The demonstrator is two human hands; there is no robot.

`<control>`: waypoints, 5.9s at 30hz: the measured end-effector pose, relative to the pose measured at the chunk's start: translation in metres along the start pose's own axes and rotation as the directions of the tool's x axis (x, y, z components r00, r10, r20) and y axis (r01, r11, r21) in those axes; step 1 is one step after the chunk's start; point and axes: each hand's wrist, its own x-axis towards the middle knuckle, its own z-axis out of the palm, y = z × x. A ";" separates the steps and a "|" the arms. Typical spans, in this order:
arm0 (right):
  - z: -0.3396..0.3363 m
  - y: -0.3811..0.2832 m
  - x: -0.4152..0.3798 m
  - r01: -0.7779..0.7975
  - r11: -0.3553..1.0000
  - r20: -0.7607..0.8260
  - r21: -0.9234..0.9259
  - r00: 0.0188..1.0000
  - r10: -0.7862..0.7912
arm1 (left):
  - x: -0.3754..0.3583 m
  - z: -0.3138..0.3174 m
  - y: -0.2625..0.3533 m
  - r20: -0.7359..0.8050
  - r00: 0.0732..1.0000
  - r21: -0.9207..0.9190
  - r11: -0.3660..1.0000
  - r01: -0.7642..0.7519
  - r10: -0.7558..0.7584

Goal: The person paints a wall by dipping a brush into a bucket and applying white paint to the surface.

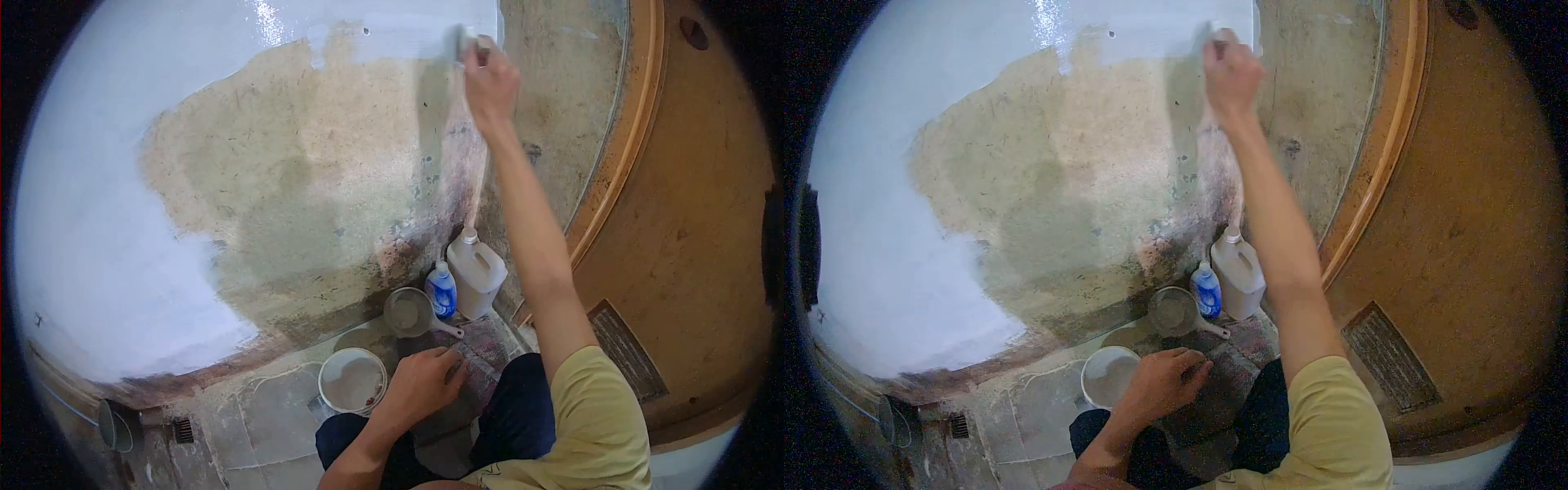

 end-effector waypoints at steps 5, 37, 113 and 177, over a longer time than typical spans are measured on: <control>0.005 -0.138 -0.047 0.282 0.918 -0.012 0.278 0.957 -0.291 | 0.001 0.000 -0.001 0.032 0.999 0.004 1.000 0.018 -0.019; 0.043 -0.061 0.032 0.088 0.971 -0.012 -0.223 0.996 -0.093 | -0.004 -0.010 -0.005 0.000 1.000 -0.029 0.999 -0.022 0.022; -0.086 0.011 0.083 -0.249 0.678 -0.142 0.692 0.873 0.466 | 0.010 0.003 0.004 0.085 0.996 -0.113 0.993 0.037 -0.028; 0.163 -0.405 0.028 -0.542 -0.204 0.575 0.815 0.800 0.172 | 0.000 0.113 -0.056 0.509 0.858 0.020 0.997 0.070 -0.070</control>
